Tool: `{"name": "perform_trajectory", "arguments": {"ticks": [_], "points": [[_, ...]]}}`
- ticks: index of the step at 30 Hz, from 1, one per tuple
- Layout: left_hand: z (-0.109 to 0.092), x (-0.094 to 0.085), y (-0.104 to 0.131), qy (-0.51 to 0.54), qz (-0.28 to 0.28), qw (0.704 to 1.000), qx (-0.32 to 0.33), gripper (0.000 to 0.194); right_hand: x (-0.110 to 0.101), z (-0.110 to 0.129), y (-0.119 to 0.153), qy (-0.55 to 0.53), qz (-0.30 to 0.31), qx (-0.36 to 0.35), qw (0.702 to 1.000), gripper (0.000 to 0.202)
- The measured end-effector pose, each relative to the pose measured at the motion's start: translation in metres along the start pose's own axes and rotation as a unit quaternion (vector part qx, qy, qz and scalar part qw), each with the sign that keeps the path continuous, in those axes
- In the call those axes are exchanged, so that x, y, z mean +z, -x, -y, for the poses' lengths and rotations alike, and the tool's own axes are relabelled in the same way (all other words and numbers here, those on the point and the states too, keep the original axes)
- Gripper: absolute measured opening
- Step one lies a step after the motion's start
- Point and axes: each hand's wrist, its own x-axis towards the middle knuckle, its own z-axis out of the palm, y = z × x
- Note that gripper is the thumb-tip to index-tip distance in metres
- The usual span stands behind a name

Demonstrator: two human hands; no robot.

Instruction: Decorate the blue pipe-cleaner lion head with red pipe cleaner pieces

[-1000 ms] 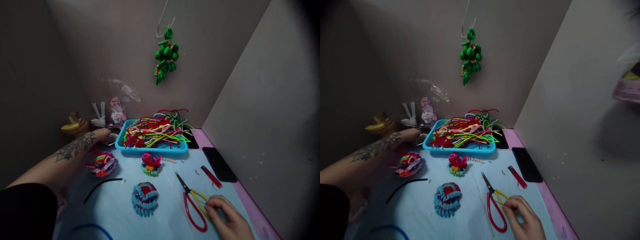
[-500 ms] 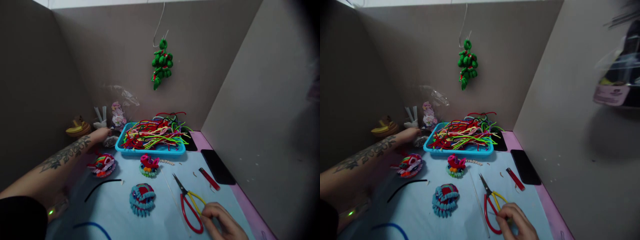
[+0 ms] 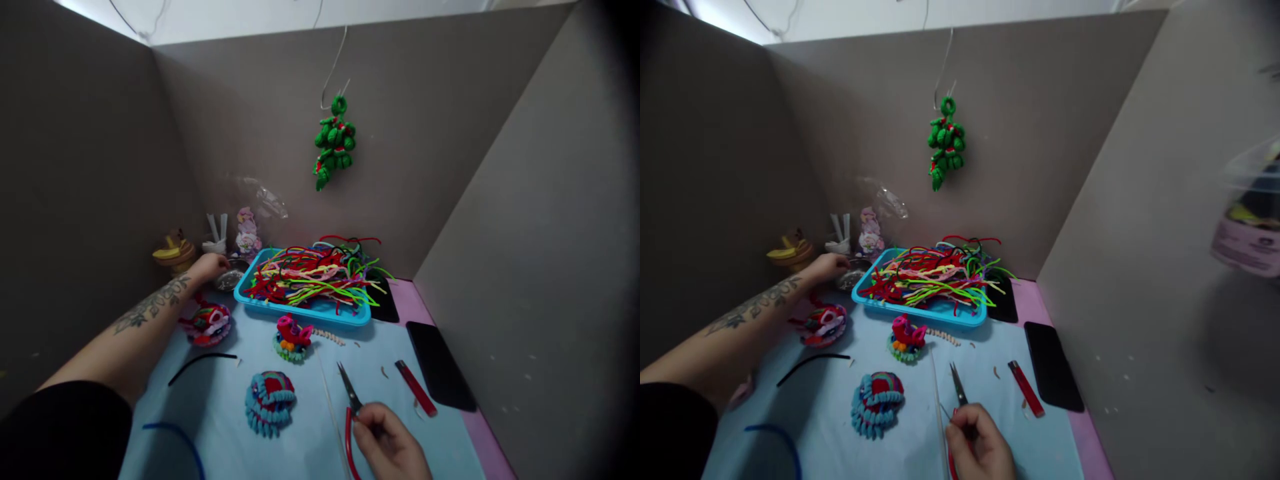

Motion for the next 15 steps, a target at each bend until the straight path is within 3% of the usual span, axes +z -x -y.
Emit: {"name": "perform_trajectory", "arguments": {"ticks": [8, 12, 15], "points": [[0.007, 0.000, 0.017, 0.245, 0.015, 0.967, -0.066, 0.011, -0.005, -0.012, -0.005, 0.061, -0.014, -0.043, 0.997, 0.032], [0.002, 0.003, 0.008, 0.300, 0.045, 0.949, -0.085, 0.011, -0.011, -0.016, -0.007, 0.132, -0.101, -0.102, 0.981, 0.026], [-0.004, 0.014, -0.010, 0.303, 0.072, 0.946, -0.085, 0.013, -0.020, -0.023, -0.009, 0.233, -0.183, -0.145, 0.944, 0.024]]}}
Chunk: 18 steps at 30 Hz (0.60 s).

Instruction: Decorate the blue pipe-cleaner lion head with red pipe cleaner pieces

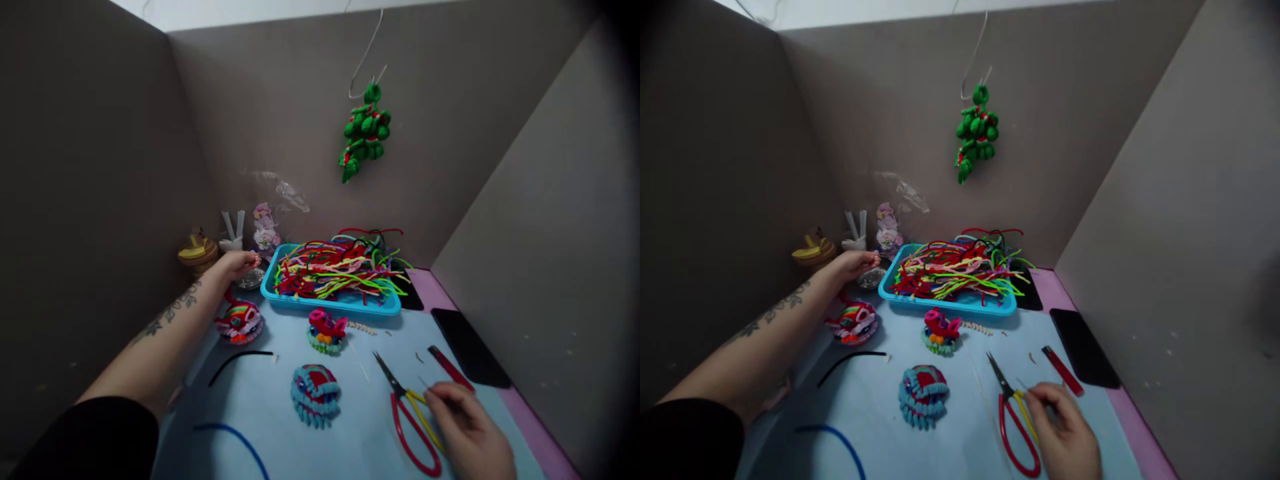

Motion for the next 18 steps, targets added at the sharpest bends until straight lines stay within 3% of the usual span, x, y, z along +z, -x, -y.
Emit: {"name": "perform_trajectory", "arguments": {"ticks": [4, 9, 18], "points": [[-0.003, 0.014, -0.028, -0.036, 0.031, 0.999, 0.005, 0.014, -0.002, -0.010, -0.005, 0.138, -0.035, -0.086, 0.986, 0.024], [-0.003, 0.018, -0.043, -0.113, 0.027, 0.992, 0.046, 0.008, 0.004, -0.009, -0.017, 0.170, -0.033, -0.193, 0.966, 0.019], [0.009, -0.004, -0.019, -0.308, -0.069, 0.938, 0.144, 0.008, 0.004, -0.005, -0.017, 0.142, -0.032, -0.163, 0.976, 0.020]]}}
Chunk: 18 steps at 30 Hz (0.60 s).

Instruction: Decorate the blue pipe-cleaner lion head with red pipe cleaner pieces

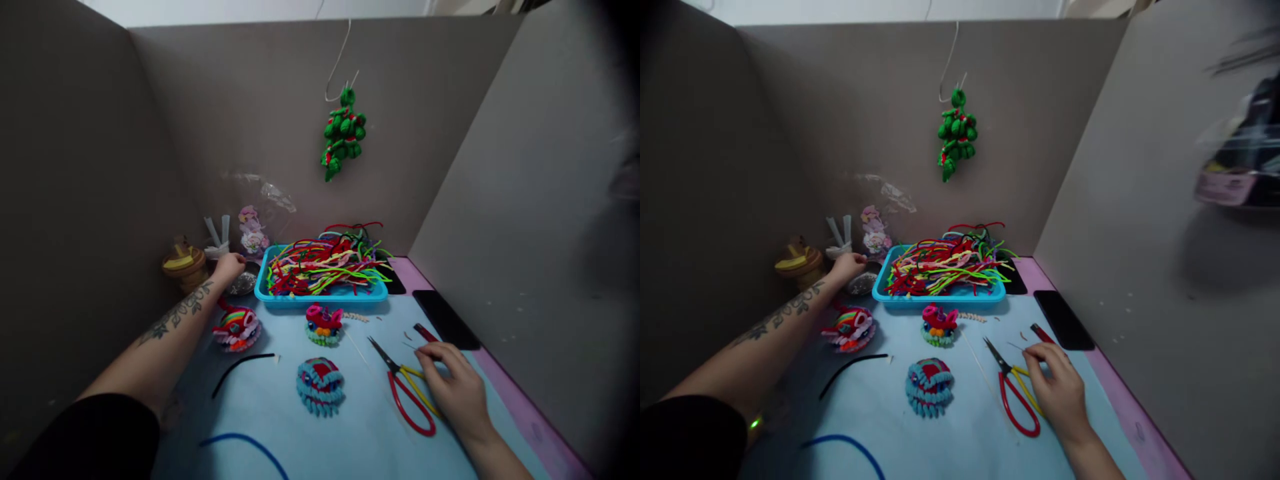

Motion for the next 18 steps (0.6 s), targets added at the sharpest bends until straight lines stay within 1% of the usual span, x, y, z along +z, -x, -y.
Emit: {"name": "perform_trajectory", "arguments": {"ticks": [4, 9, 11, 14, 18], "points": [[0.008, 0.002, 0.006, -0.036, -0.001, 0.999, 0.029, 0.006, -0.006, 0.003, 0.002, -0.019, -0.010, -0.002, 1.000, 0.019], [0.013, -0.001, 0.007, -0.039, 0.043, 0.996, 0.075, 0.006, -0.013, 0.003, 0.002, -0.025, -0.010, 0.018, 0.999, 0.021], [0.015, -0.005, 0.005, -0.036, 0.052, 0.995, 0.083, 0.010, -0.015, 0.004, 0.002, -0.030, -0.012, 0.023, 0.999, 0.022], [0.020, -0.011, 0.003, -0.033, 0.047, 0.995, 0.086, 0.017, -0.018, 0.006, 0.004, -0.035, -0.011, 0.029, 0.999, 0.021], [0.019, -0.016, 0.009, -0.034, 0.034, 0.995, 0.082, 0.017, -0.019, 0.009, 0.006, -0.046, 0.002, 0.027, 0.999, 0.018]]}}
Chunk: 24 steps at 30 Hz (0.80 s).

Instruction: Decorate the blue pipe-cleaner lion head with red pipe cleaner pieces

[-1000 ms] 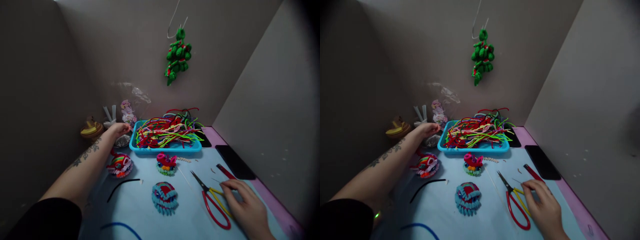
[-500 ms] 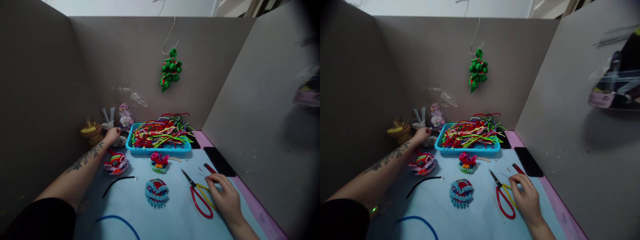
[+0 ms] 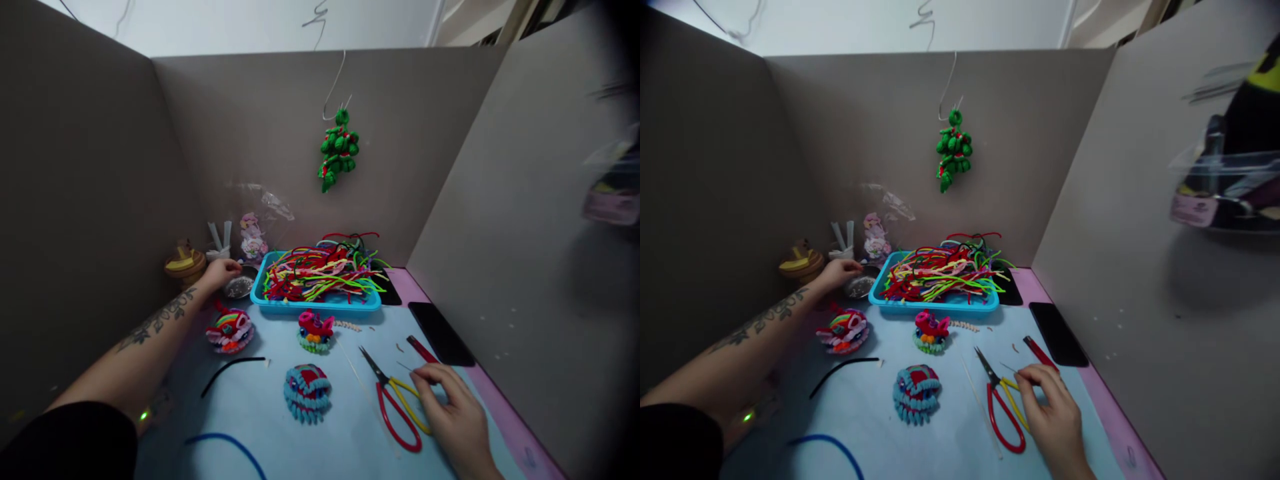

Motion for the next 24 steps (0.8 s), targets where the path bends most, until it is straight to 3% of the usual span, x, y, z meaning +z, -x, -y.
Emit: {"name": "perform_trajectory", "arguments": {"ticks": [10, 16, 19, 22, 24], "points": [[-0.016, 0.005, 0.000, -0.028, -0.029, 0.998, -0.042, 0.006, -0.001, 0.005, 0.004, -0.029, -0.022, -0.045, 0.998, 0.012], [-0.020, 0.004, 0.001, 0.006, -0.038, 0.997, -0.061, 0.012, -0.002, 0.005, 0.004, -0.031, -0.005, -0.045, 0.999, 0.011], [-0.034, -0.008, 0.009, 0.124, -0.042, 0.990, -0.048, 0.018, -0.002, 0.006, 0.005, -0.029, -0.003, -0.041, 0.999, 0.011], [-0.064, -0.027, 0.023, 0.308, -0.070, 0.948, -0.027, 0.038, -0.002, 0.007, 0.006, -0.035, -0.003, -0.046, 0.998, 0.011], [-0.091, -0.036, 0.040, 0.389, -0.094, 0.916, 0.001, 0.041, -0.002, 0.008, 0.007, -0.044, -0.004, -0.048, 0.998, 0.011]]}}
